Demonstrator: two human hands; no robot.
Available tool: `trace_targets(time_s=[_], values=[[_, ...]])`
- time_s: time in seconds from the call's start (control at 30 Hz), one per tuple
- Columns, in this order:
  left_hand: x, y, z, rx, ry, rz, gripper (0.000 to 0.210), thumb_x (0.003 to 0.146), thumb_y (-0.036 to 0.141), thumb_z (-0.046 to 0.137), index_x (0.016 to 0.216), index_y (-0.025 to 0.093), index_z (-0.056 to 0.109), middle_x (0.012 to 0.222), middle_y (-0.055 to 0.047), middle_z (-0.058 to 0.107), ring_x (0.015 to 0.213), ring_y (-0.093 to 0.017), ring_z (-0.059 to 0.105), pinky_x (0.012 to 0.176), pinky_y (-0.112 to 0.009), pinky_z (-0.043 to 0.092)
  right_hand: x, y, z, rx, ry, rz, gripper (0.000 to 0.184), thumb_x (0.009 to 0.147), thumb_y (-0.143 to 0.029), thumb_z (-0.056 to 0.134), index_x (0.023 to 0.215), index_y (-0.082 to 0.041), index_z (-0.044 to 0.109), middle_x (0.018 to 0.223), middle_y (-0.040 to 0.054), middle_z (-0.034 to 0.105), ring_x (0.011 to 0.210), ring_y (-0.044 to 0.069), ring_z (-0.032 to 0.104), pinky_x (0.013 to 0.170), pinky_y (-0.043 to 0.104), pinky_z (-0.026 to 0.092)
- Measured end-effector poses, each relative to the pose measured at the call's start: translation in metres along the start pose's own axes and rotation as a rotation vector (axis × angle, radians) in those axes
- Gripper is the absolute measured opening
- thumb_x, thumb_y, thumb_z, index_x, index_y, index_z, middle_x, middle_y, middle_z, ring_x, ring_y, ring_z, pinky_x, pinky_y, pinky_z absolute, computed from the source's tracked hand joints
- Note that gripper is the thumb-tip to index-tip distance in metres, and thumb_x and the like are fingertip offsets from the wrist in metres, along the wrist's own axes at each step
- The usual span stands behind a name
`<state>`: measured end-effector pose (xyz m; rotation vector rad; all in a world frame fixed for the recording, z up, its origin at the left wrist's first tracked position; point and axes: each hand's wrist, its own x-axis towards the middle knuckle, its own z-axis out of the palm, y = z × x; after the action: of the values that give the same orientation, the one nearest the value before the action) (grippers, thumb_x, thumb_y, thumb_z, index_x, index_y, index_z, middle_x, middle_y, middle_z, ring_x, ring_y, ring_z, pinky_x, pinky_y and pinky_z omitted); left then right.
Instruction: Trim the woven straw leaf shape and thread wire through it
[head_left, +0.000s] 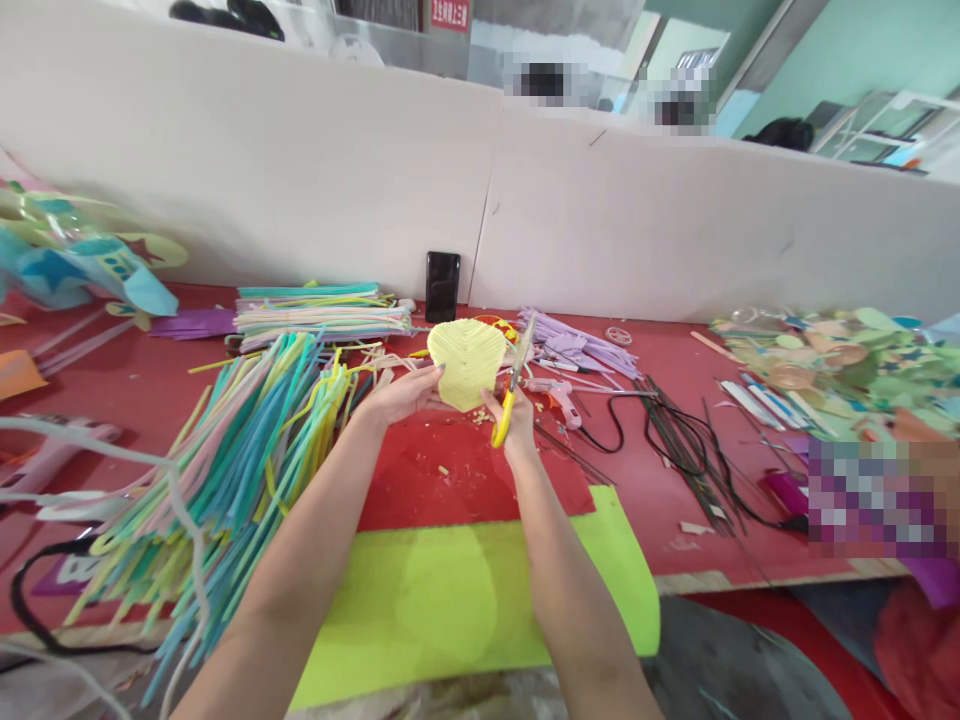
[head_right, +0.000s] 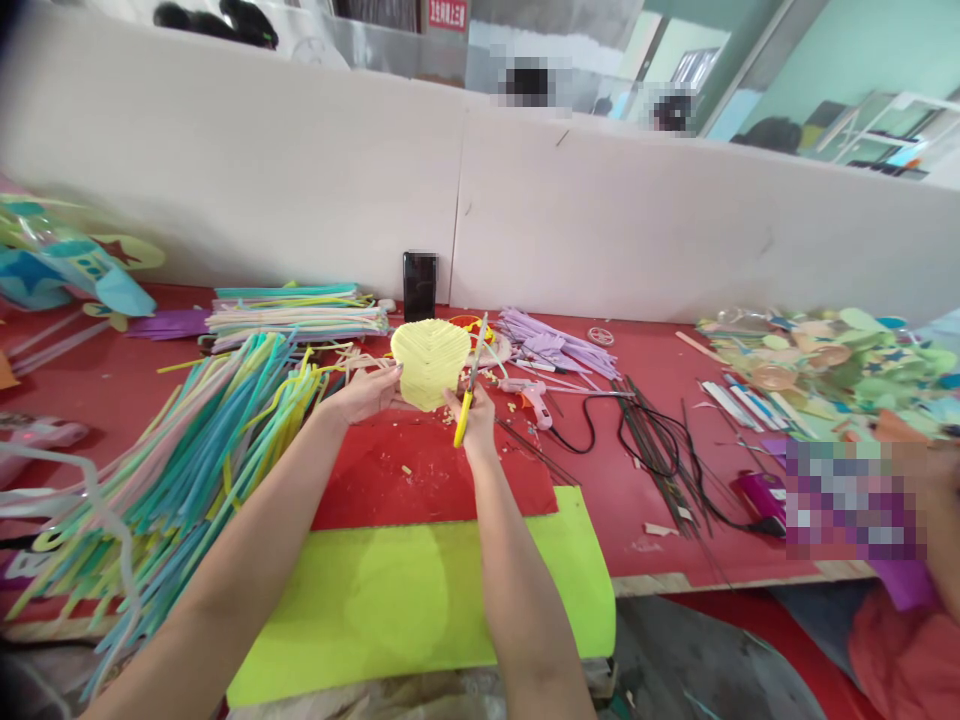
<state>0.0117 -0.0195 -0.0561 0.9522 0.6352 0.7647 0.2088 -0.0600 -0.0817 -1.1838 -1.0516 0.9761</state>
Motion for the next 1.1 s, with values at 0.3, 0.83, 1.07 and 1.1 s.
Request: trace_targets(time_s=[0.3,0.83,1.07,1.1], values=[[0.011,-0.001,0.004,-0.010,0.155,0.166,0.031,0.071,0.022,0.071,0.101,0.014,0.066,0.101,-0.010,0.071,0.085,-0.020,0.068,0.077,-0.032,0.056,-0.002,-0.004,0.002,0.049,0.001,0.022,0.038,0.068,-0.050,0.067,0.086,-0.018,0.059,0.050,-0.0069,0.044,0.039,0.008,0.034,0.039,0.023,0.027],[0.005,0.009,0.024,-0.307,0.224,0.289,0.044,0.078,0.037,0.058,0.119,0.020,0.055,0.111,-0.007,0.067,0.099,-0.024,0.064,0.085,-0.040,0.052,-0.001,-0.011,-0.004,0.115,0.109,-0.021,0.040,0.063,-0.043,0.070,0.092,-0.016,0.063,0.076,0.0012,0.064,0.046,0.007,0.044,0.042,0.021,0.033],[-0.007,0.019,-0.004,-0.126,0.291,0.151,0.035,0.074,0.036,0.063,0.101,0.014,0.066,0.091,-0.010,0.072,0.085,-0.024,0.068,0.071,-0.030,0.056,0.000,-0.014,-0.006,0.169,0.152,-0.052,0.039,0.066,-0.044,0.068,0.094,-0.016,0.064,0.073,-0.0003,0.061,0.043,0.005,0.038,0.039,0.021,0.028],[-0.008,0.018,-0.005,-0.069,0.289,0.133,0.035,0.070,0.032,0.067,0.100,0.014,0.067,0.092,-0.010,0.072,0.085,-0.024,0.068,0.071,-0.030,0.056,0.000,-0.015,-0.007,0.176,0.155,-0.052,0.039,0.066,-0.044,0.068,0.094,-0.016,0.064,0.071,-0.0007,0.060,0.043,0.005,0.037,0.038,0.021,0.028]])
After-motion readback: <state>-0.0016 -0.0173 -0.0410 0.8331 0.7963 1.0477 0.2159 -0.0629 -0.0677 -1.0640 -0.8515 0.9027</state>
